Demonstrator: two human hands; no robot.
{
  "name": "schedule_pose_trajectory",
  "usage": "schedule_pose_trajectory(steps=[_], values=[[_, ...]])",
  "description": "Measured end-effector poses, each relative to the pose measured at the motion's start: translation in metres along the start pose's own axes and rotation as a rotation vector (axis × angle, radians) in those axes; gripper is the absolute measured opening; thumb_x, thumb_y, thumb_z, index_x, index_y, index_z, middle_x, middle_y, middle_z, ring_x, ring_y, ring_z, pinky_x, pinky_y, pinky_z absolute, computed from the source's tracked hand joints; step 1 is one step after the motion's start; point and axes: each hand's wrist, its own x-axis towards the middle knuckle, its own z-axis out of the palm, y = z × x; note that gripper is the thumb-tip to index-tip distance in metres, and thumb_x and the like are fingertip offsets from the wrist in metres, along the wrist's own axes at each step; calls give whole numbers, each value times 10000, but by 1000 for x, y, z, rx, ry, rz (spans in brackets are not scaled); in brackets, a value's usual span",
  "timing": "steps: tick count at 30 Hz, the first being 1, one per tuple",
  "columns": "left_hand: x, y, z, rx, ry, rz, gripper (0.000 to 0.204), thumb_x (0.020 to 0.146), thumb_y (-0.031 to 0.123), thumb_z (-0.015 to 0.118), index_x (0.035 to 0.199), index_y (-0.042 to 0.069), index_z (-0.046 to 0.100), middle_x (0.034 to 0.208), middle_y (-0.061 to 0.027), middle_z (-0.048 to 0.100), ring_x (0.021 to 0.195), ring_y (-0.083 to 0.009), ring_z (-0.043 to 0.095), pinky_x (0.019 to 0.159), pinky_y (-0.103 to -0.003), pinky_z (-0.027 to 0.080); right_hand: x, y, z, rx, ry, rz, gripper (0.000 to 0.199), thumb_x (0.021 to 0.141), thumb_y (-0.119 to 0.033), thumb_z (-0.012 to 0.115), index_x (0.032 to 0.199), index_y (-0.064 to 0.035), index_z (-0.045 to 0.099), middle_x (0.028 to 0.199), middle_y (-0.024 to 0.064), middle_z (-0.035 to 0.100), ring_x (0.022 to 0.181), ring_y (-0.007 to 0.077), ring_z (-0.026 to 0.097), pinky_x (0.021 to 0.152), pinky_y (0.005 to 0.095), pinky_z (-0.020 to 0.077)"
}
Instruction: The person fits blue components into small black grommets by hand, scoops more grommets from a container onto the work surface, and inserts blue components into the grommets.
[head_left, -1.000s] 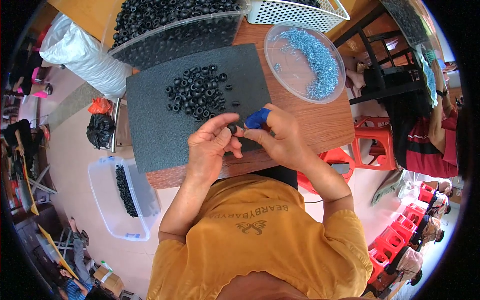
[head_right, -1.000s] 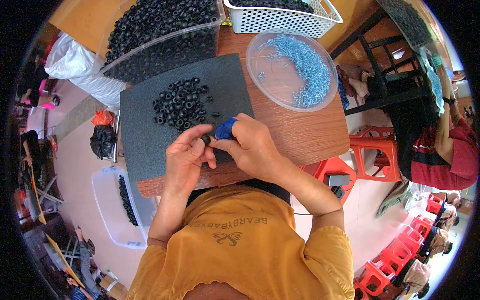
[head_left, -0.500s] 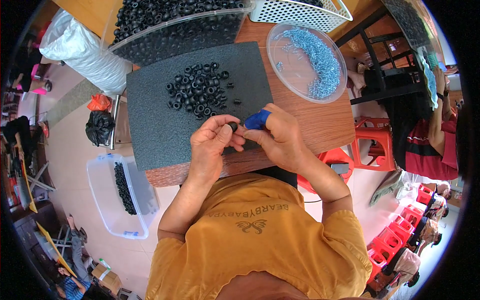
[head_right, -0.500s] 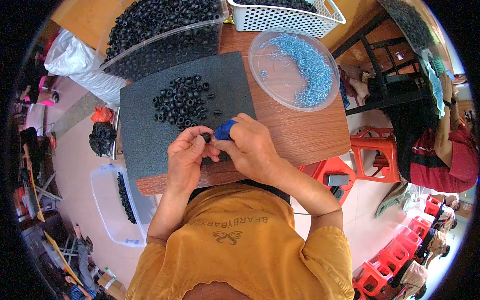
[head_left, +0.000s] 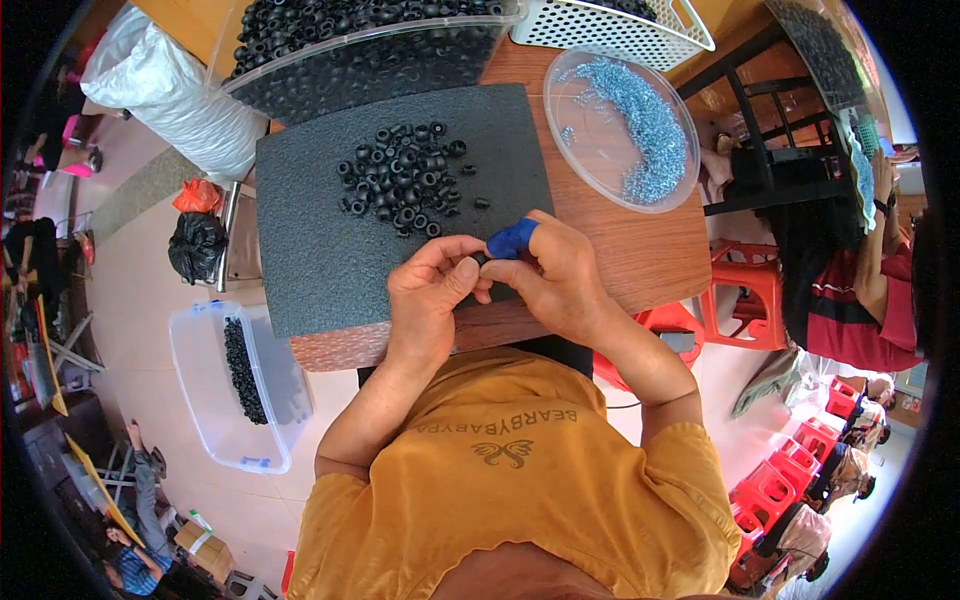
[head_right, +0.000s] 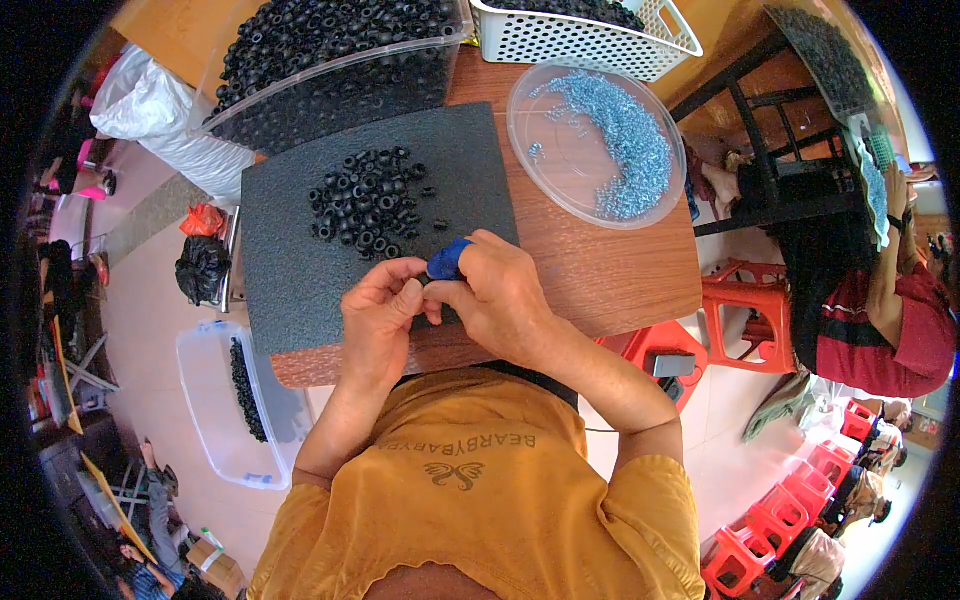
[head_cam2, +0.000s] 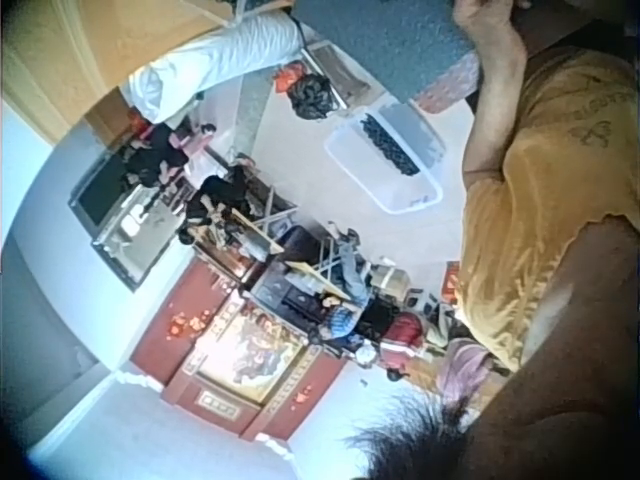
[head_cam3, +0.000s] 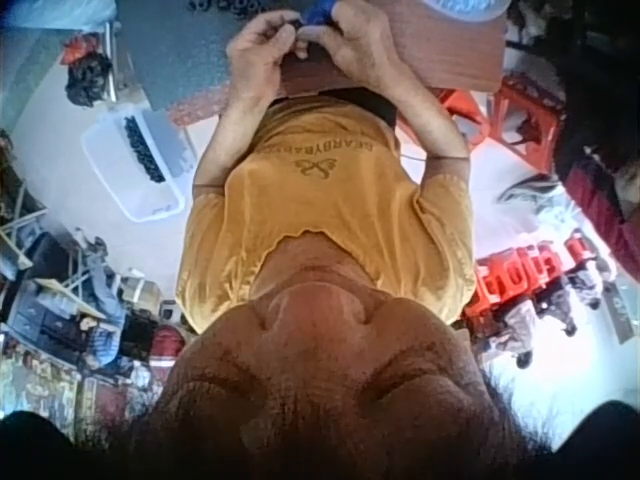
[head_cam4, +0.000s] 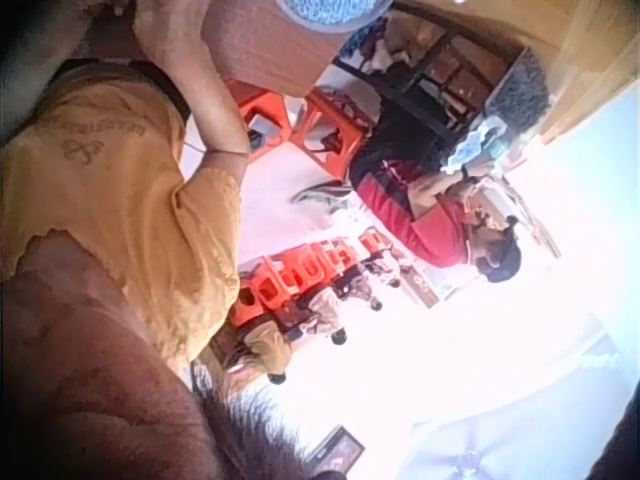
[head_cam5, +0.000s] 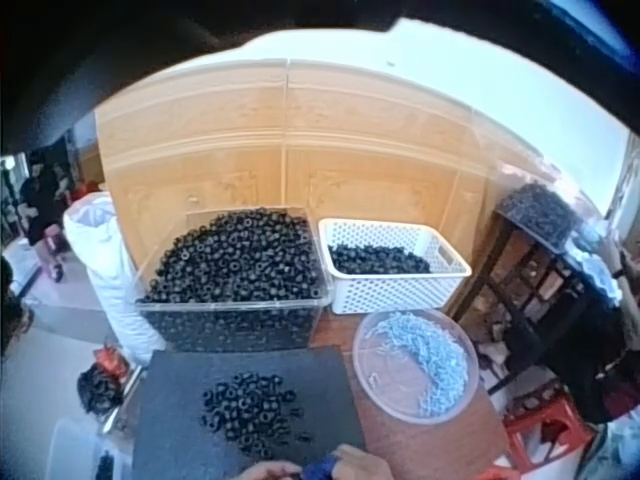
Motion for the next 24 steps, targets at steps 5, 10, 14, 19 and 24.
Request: schedule_pose_trajectory(steps=[5, 10, 14, 19, 24], values=[[-2, 0, -2, -179, -60, -92, 190, 857, 66, 573, 1011, -44, 556, 898, -99, 601, 712, -139, 573, 614, -262, 492, -4, 7, 2, 129, -50, 282, 154, 678, -42, 717, 768, -14, 595, 660, 29, 569, 584, 100, 538, 512, 232, 414], [-5, -7, -3, -158, -32, -66, 181, 867, 69, 559, 1010, -40, 550, 900, -106, 599, 698, -145, 575, 614, -268, 493, -4, 5, 7, 355, -21, 477, 193, 690, -109, 739, 692, -3, 577, 643, 69, 601, 577, 76, 535, 474, 261, 422], [-4, -9, -5, -195, -36, -33, 166, 875, 74, 548, 1002, -32, 555, 891, -110, 600, 685, -146, 577, 614, -269, 492, -4, 13, 12, 495, 62, 480, 172, 702, -72, 718, 708, 9, 566, 643, 67, 601, 599, 96, 543, 498, 269, 426], [-3, -5, -8, -237, -52, -53, 161, 877, 76, 544, 1000, -27, 559, 874, -113, 604, 674, -149, 580, 611, -274, 488, 18, 33, 10, -191, 162, -1, 175, 681, -45, 686, 662, 1, 518, 676, 105, 546, 669, 249, 541, 550, 373, 424], [-3, -4, -10, -256, -34, -71, 162, 874, 77, 547, 998, -26, 561, 866, -119, 610, 663, -157, 581, 604, -277, 482, 27, 51, 27, -506, 43, -326, 152, 563, -29, 621, 630, -21, 485, 727, 142, 496, 730, 324, 476, 588, 403, 406]])
